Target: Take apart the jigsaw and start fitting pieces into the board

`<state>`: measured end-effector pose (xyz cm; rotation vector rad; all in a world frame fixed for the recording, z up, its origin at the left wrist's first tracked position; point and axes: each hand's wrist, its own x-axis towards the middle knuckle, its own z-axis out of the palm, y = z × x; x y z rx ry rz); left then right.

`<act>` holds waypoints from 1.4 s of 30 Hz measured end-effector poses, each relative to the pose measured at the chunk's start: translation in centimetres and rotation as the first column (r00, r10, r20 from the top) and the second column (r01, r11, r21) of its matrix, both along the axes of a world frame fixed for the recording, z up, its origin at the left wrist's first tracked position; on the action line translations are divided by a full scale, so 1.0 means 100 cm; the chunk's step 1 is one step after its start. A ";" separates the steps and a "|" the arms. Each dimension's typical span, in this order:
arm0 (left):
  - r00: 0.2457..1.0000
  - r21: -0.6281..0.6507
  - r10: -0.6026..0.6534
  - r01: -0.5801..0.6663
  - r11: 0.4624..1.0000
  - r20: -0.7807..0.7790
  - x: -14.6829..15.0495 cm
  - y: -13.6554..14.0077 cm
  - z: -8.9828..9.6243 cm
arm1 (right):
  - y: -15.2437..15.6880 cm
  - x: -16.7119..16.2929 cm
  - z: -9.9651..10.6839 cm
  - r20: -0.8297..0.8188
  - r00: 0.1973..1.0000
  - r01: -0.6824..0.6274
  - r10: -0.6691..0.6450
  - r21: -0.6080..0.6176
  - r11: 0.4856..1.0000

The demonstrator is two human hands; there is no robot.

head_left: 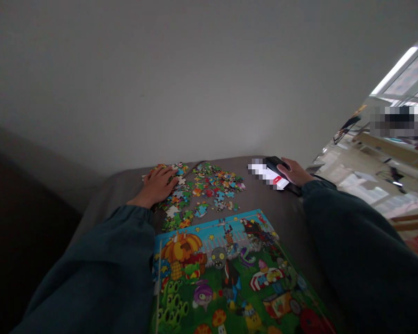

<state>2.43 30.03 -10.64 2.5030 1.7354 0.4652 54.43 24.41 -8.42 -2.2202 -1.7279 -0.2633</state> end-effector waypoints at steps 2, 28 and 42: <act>1.000 0.001 0.001 -0.001 1.000 0.004 0.000 -0.001 0.001 | -0.006 0.002 0.001 -0.088 0.996 0.003 -0.004 -0.010 1.000; 0.999 -0.022 0.019 -0.020 1.000 -0.043 0.004 -0.003 0.008 | -0.034 -0.015 -0.011 -0.471 0.882 0.111 0.008 0.224 0.968; 0.999 0.000 0.004 -0.004 1.000 -0.036 0.001 0.001 0.004 | -0.025 0.009 -0.025 -0.481 0.877 0.134 -0.008 0.230 0.964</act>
